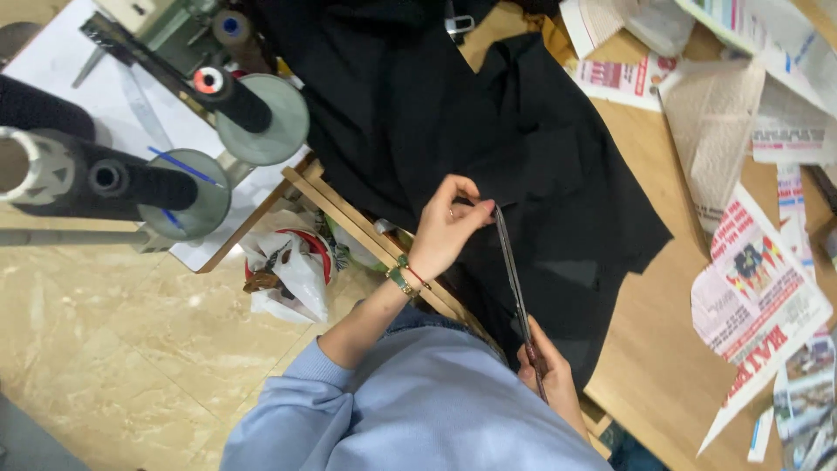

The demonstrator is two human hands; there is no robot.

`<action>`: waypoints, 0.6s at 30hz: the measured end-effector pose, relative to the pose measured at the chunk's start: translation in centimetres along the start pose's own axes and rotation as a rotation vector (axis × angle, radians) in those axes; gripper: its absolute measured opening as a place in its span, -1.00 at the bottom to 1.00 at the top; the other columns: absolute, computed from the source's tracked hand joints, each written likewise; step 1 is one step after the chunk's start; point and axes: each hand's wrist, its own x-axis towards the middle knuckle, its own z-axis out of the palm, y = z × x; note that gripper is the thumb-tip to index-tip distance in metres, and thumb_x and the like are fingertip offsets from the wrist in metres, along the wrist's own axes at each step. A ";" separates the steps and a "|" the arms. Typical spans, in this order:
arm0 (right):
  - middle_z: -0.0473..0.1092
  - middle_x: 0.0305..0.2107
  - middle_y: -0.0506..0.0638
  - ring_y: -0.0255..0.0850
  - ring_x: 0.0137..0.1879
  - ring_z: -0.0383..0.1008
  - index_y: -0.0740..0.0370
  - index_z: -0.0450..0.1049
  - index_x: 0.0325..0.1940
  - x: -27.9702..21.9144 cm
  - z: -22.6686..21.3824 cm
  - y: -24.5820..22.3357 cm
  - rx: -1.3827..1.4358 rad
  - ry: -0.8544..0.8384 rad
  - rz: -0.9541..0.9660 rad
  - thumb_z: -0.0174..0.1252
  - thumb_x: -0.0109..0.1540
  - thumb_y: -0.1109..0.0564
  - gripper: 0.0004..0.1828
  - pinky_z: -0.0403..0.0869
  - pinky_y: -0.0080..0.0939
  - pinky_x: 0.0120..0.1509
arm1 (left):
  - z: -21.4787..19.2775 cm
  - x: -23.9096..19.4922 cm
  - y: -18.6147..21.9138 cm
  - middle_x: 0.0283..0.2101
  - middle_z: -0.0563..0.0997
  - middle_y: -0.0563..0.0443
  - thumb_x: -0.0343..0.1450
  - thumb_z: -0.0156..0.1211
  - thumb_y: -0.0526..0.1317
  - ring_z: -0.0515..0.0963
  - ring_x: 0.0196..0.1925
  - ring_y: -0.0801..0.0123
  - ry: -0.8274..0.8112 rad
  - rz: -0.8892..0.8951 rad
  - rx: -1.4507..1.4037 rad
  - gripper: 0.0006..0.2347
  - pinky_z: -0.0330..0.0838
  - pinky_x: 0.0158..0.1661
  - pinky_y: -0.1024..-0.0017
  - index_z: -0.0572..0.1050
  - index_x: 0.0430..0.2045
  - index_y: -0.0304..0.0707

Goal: Cutting black fabric along a marked line using large fabric scissors on a wooden workbench.

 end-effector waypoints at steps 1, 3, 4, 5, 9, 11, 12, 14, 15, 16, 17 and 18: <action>0.22 -0.33 0.02 -0.32 -0.19 0.22 0.27 0.01 0.62 0.1 0.4 -1.1 -0.006 -0.016 -0.006 0.09 0.25 0.38 -0.15 0.13 -0.24 -0.23 | 0.0 -0.1 -0.1 -0.25 0.51 0.05 0.42 0.29 -0.25 0.76 -0.30 0.38 0.014 0.011 -0.001 -0.82 0.62 -0.21 0.59 0.35 -0.30 -0.16; 0.23 -0.37 0.03 -0.41 -0.37 0.09 0.16 0.07 0.62 0.3 1.3 -3.3 -0.015 -0.018 0.065 0.10 0.28 0.19 -0.20 0.10 -0.42 -0.33 | 0.0 0.0 -0.2 -0.24 0.49 0.06 0.42 0.29 -0.25 0.73 -0.30 0.41 0.037 0.013 -0.036 -0.83 0.65 -0.14 0.56 0.37 -0.31 -0.19; 0.23 -0.37 0.03 -0.41 -0.37 0.09 0.16 0.07 0.62 0.6 1.2 -3.4 -0.021 -0.032 0.058 0.10 0.28 0.19 -0.20 0.10 -0.42 -0.33 | -0.1 0.0 -0.2 -0.24 0.49 0.06 0.42 0.29 -0.25 0.73 -0.30 0.41 0.050 0.025 -0.038 -0.83 0.65 -0.14 0.56 0.37 -0.31 -0.19; 0.24 -0.37 0.03 -0.40 -0.32 0.16 0.17 0.07 0.62 0.8 1.2 -3.5 -0.055 -0.034 0.038 0.09 0.28 0.24 -0.21 0.14 -0.42 -0.29 | -0.1 0.0 -0.1 -0.23 0.50 0.06 0.42 0.29 -0.26 0.69 -0.32 0.48 0.064 0.043 -0.013 -0.83 0.58 -0.18 0.60 0.37 -0.28 -0.17; 0.17 -0.34 -0.01 -0.35 -0.26 0.26 0.21 0.13 0.59 2.0 0.6 -2.1 0.074 0.035 0.103 0.02 0.21 0.50 -0.16 0.14 -0.47 -0.30 | -0.3 0.1 -0.6 -0.19 0.49 0.09 0.42 0.30 -0.23 0.63 -0.35 0.60 0.098 0.037 0.027 -0.83 0.47 -0.25 0.64 0.40 -0.26 -0.17; 0.13 -0.35 0.01 -0.31 -0.26 0.23 0.18 0.13 0.59 2.9 -0.9 0.4 0.140 0.024 0.113 0.00 0.20 0.53 -0.14 0.12 -0.46 -0.30 | -0.5 0.2 -0.8 -0.18 0.51 0.07 0.42 0.30 -0.22 0.65 -0.31 0.56 0.104 0.031 0.021 -0.83 0.49 -0.22 0.62 0.42 -0.24 -0.17; 0.09 -0.36 0.04 -0.27 -0.27 0.21 0.15 0.13 0.59 3.4 -1.7 1.7 0.213 0.025 0.128 -0.02 0.18 0.56 -0.11 0.11 -0.45 -0.30 | -0.5 0.2 -0.9 -0.18 0.53 0.05 0.41 0.30 -0.22 0.68 -0.27 0.52 0.098 0.016 0.018 -0.82 0.51 -0.19 0.59 0.43 -0.22 -0.17; 0.15 -0.37 0.05 -0.33 -0.32 0.18 0.13 0.12 0.60 2.8 -0.2 -1.9 0.090 -0.007 0.117 0.00 0.21 0.49 -0.14 0.10 -0.45 -0.26 | -0.2 0.3 -1.0 -0.24 0.58 0.01 0.40 0.30 -0.17 0.68 -0.28 0.46 0.104 -0.057 -0.105 -0.79 0.55 -0.22 0.55 0.40 -0.24 -0.17; 0.21 -0.38 0.05 -0.38 -0.36 0.15 0.12 0.10 0.62 2.5 0.6 -3.7 -0.026 -0.027 0.109 0.03 0.24 0.42 -0.17 0.10 -0.45 -0.22 | -0.2 0.3 -1.0 -0.29 0.62 -0.04 0.39 0.31 -0.12 0.69 -0.28 0.40 0.099 -0.135 -0.227 -0.75 0.59 -0.24 0.51 0.37 -0.26 -0.17; 0.21 -0.38 0.05 -0.38 -0.36 0.15 0.12 0.10 0.62 2.6 0.8 -3.8 -0.031 -0.038 0.105 0.03 0.24 0.42 -0.17 0.10 -0.45 -0.22 | -0.2 0.3 -0.8 -0.29 0.62 -0.04 0.39 0.31 -0.12 0.69 -0.28 0.40 0.108 -0.128 -0.228 -0.75 0.59 -0.24 0.51 0.37 -0.26 -0.17; 0.18 -0.37 0.07 -0.36 -0.35 0.14 0.12 0.12 0.62 2.7 0.9 -4.0 -0.002 -0.012 0.140 0.00 0.24 0.45 -0.16 0.09 -0.45 -0.20 | -0.3 0.3 -0.7 -0.26 0.63 -0.03 0.38 0.30 -0.05 0.69 -0.25 0.37 0.100 -0.219 -0.251 -0.74 0.57 -0.23 0.49 0.37 -0.29 -0.14; 0.16 -0.36 0.08 -0.33 -0.33 0.12 0.12 0.14 0.61 2.9 1.1 -4.1 0.028 0.015 0.174 -0.02 0.24 0.48 -0.16 0.08 -0.45 -0.18 | -0.3 0.3 -0.6 -0.23 0.65 -0.02 0.37 0.29 0.02 0.68 -0.22 0.34 0.089 -0.309 -0.274 -0.72 0.56 -0.22 0.47 0.38 -0.32 -0.11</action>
